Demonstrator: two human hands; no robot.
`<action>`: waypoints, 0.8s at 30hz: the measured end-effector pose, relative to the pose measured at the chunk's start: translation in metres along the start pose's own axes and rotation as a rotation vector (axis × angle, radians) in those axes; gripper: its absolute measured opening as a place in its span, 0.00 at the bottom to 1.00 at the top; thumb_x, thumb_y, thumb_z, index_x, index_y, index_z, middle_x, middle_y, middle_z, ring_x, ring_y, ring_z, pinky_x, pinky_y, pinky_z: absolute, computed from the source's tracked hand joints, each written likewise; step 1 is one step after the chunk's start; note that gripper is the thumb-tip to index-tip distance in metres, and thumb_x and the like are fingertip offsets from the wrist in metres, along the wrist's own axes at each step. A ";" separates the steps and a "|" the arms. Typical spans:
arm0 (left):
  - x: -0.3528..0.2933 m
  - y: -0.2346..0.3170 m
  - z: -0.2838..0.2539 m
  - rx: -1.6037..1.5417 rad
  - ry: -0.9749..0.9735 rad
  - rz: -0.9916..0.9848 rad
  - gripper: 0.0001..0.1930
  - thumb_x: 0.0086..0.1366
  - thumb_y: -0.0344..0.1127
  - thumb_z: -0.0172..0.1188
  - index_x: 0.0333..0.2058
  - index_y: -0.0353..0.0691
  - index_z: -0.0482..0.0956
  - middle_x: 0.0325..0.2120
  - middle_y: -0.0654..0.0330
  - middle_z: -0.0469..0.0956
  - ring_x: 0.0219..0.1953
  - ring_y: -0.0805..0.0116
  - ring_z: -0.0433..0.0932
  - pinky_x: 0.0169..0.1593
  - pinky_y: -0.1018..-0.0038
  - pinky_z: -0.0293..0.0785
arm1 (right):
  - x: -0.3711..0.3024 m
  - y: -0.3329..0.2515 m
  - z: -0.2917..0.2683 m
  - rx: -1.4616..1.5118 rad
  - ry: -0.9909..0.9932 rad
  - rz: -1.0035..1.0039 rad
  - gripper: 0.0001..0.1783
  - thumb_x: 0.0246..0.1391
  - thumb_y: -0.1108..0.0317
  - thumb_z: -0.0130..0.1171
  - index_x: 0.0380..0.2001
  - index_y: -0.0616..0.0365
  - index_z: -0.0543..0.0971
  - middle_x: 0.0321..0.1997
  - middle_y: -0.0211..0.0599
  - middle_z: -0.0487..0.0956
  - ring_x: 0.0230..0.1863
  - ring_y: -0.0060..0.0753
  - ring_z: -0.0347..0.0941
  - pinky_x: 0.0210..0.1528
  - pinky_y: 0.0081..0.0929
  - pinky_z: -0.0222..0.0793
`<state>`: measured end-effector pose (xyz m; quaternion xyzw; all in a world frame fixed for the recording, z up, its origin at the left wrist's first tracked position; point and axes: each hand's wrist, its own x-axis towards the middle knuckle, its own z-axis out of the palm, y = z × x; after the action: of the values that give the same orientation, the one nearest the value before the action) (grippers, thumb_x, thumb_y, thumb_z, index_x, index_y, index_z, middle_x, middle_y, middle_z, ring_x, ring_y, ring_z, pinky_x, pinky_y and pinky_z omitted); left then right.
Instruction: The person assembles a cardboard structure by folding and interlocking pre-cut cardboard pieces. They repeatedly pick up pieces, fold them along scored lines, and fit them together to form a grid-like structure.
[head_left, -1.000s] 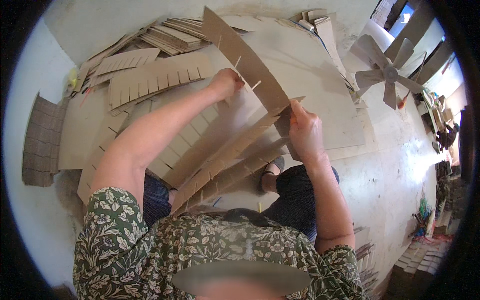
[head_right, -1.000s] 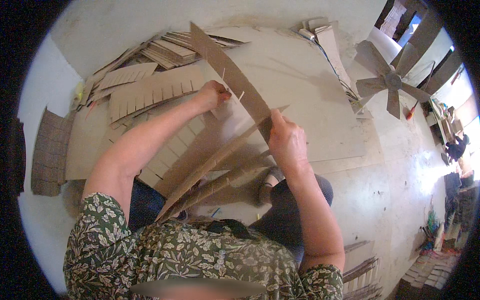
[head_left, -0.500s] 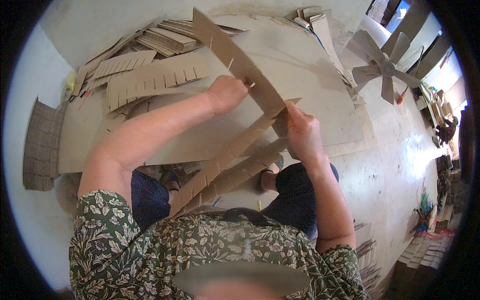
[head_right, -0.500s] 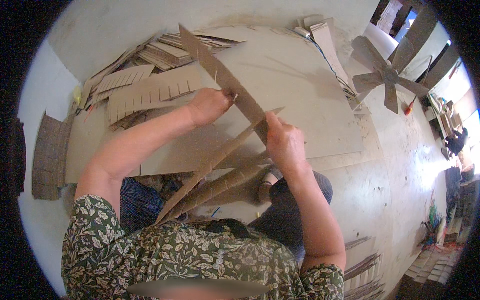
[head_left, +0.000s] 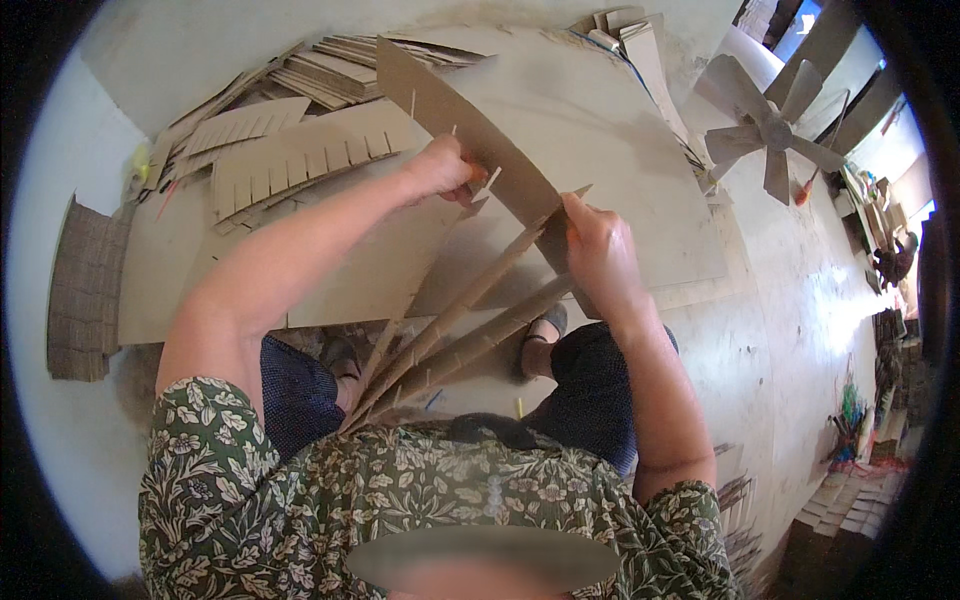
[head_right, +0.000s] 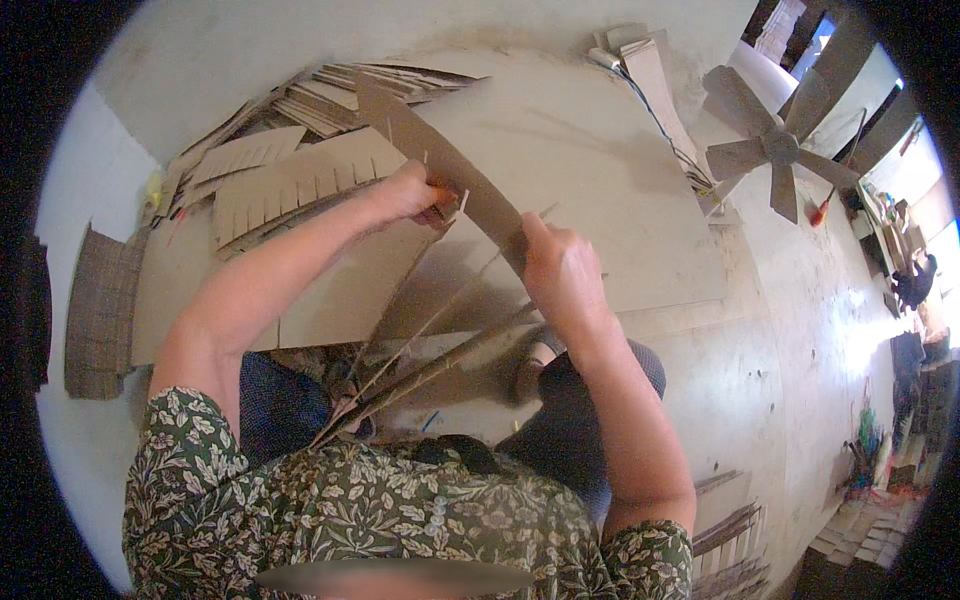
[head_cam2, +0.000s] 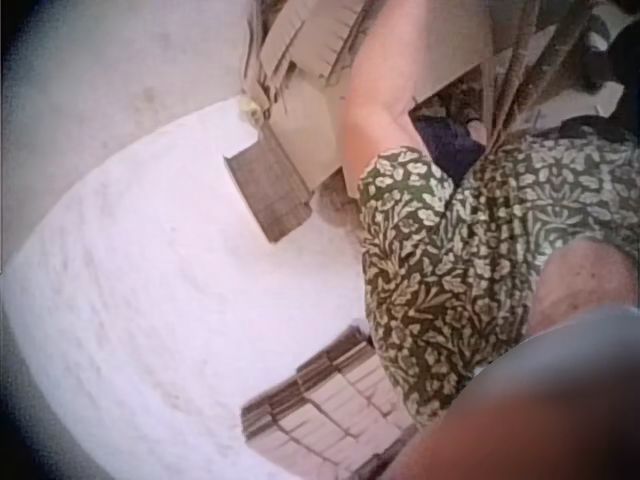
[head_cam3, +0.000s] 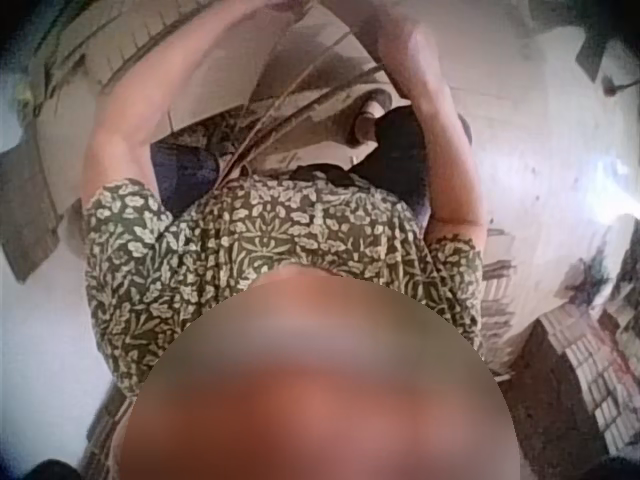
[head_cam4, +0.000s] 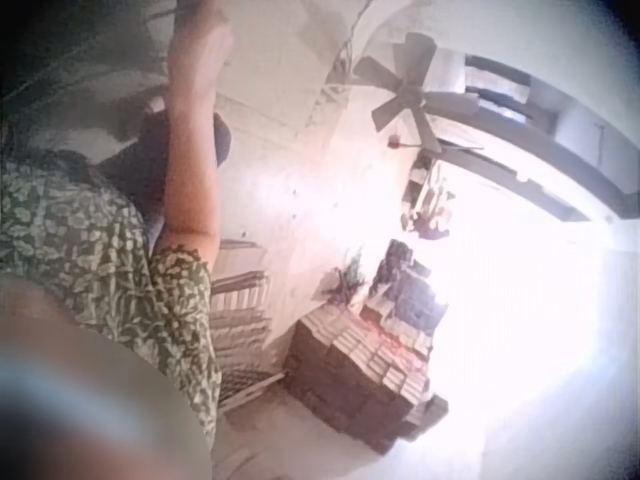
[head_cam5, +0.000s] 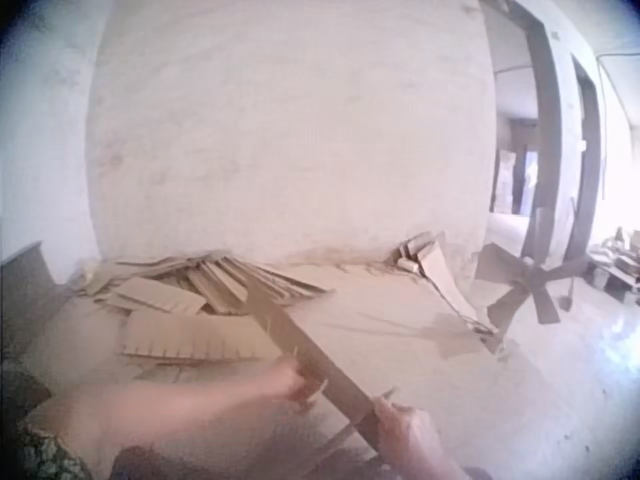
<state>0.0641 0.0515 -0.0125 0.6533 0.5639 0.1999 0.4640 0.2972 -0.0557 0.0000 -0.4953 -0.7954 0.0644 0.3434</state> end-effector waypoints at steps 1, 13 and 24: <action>0.000 0.001 -0.004 0.001 -0.012 -0.018 0.12 0.63 0.35 0.59 0.33 0.29 0.78 0.23 0.56 0.79 0.22 0.70 0.80 0.23 0.74 0.74 | 0.000 -0.001 -0.001 0.013 -0.002 0.010 0.17 0.45 0.82 0.48 0.40 0.60 0.75 0.25 0.54 0.74 0.29 0.57 0.73 0.30 0.43 0.68; -0.011 -0.004 -0.024 0.114 0.069 0.239 0.23 0.61 0.53 0.59 0.37 0.33 0.78 0.29 0.61 0.80 0.34 0.70 0.79 0.44 0.70 0.72 | 0.009 0.003 -0.002 -0.097 -0.039 0.091 0.06 0.50 0.74 0.48 0.31 0.57 0.74 0.25 0.57 0.76 0.31 0.63 0.74 0.31 0.52 0.70; -0.023 -0.143 -0.087 1.481 0.555 -0.054 0.28 0.56 0.30 0.56 0.57 0.37 0.63 0.61 0.47 0.55 0.58 0.51 0.62 0.48 0.54 0.71 | 0.014 0.016 0.017 -0.238 -0.162 0.211 0.10 0.49 0.75 0.48 0.36 0.58 0.74 0.27 0.57 0.76 0.33 0.62 0.74 0.34 0.51 0.70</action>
<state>-0.0896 0.0541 -0.0823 0.7046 0.6609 -0.0834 -0.2445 0.2943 -0.0320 -0.0132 -0.6064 -0.7661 0.0453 0.2084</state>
